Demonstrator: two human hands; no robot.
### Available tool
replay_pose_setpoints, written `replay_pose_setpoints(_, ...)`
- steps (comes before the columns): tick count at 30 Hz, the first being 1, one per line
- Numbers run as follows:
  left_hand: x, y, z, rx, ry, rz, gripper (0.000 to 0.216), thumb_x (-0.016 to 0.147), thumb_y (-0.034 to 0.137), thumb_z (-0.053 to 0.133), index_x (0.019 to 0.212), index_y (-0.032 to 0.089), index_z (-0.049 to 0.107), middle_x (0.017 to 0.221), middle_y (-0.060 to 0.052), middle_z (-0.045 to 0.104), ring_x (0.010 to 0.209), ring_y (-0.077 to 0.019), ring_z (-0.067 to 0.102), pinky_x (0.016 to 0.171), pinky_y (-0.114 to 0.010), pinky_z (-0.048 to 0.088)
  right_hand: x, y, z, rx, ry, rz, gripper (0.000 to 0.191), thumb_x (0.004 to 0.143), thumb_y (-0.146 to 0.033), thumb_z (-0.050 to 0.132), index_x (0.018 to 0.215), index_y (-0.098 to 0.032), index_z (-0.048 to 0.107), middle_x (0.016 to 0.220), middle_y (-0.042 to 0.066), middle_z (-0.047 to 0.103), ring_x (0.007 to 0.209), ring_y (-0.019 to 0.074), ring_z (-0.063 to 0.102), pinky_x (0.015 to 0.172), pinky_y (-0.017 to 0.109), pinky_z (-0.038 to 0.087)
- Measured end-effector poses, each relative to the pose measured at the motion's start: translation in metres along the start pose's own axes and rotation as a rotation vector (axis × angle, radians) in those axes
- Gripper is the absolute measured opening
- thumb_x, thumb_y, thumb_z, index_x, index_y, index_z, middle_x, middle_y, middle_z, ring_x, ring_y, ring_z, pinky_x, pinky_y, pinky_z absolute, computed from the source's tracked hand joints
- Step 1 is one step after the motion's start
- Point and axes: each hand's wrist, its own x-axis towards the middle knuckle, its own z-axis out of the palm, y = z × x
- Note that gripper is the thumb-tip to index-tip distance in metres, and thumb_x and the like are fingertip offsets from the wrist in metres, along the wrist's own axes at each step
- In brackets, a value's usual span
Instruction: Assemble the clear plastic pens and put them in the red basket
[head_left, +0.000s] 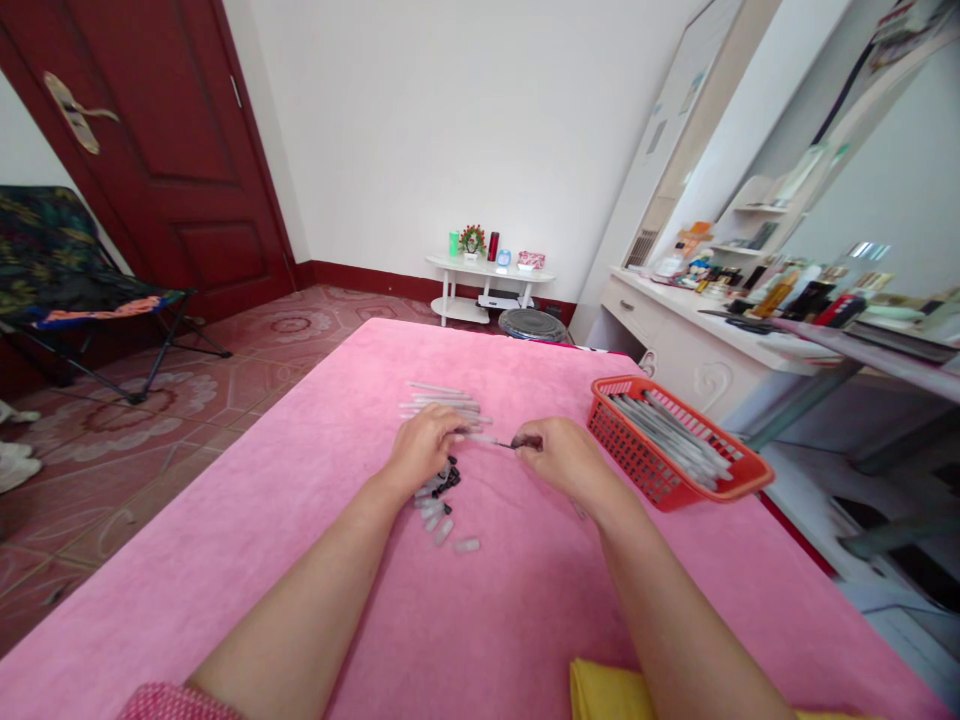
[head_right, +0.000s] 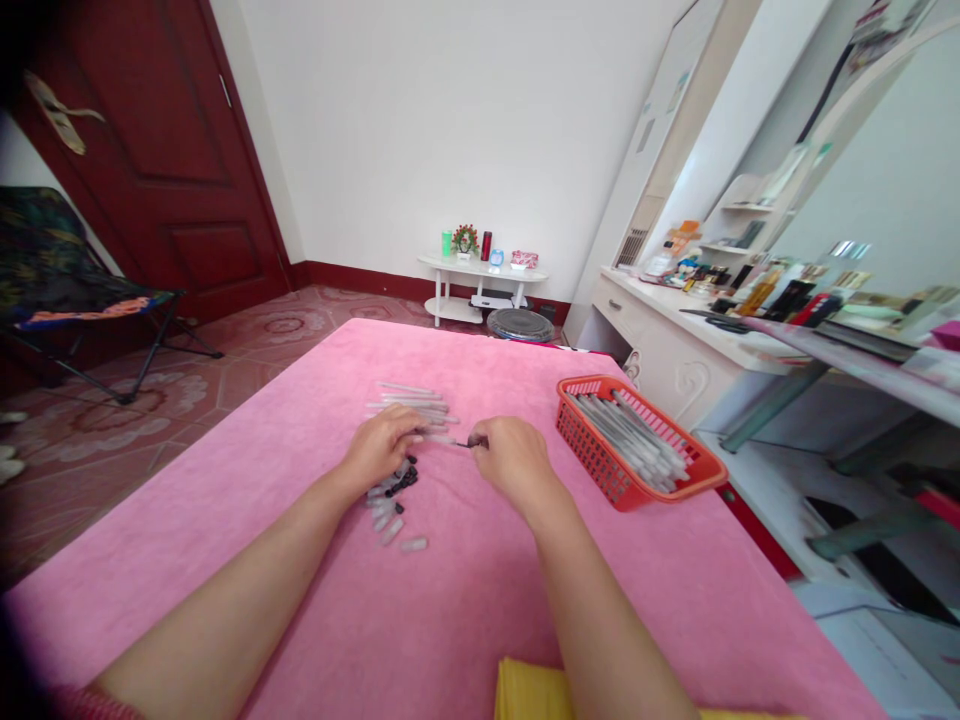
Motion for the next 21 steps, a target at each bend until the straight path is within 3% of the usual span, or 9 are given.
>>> replay_pose_setpoints(8,-0.001,-0.004,0.002,0.002,-0.032,0.036,0.040,0.074,0.003,0.047,0.100,0.024,0.069,0.100,-0.006,0.065,0.099,-0.0207,0.056,0.088,-0.035,0.044,0.001,-0.013,-0.006,-0.226,0.177,-0.128,0.020,0.081,-0.021,0.052,0.086,-0.023,0.071,0.086,0.005,0.070,0.084,0.0191,0.061,0.073,0.028,0.037)
replay_pose_setpoints(11,-0.001,-0.003,0.000,-0.007,-0.065,0.033,0.046,0.071,0.000,0.046,0.102,0.026,0.069,0.097,-0.006,0.065,0.098,-0.0203,0.056,0.087,-0.035,0.045,0.002,-0.013,-0.003,-0.261,0.160,-0.140,0.019,0.080,-0.018,0.053,0.083,-0.023,0.072,0.082,0.005,0.070,0.082,0.0192,0.061,0.072,0.029,0.036)
replay_pose_setpoints(21,-0.001,0.004,0.004,-0.113,-0.042,0.034,0.037,0.074,0.005,0.052,0.100,0.025,0.070,0.100,-0.005,0.065,0.102,-0.0204,0.056,0.091,-0.035,0.044,0.003,-0.009,0.006,-0.167,0.134,-0.094,0.016,0.080,-0.023,0.056,0.089,-0.024,0.070,0.087,0.004,0.071,0.083,0.0190,0.061,0.072,0.028,0.036)
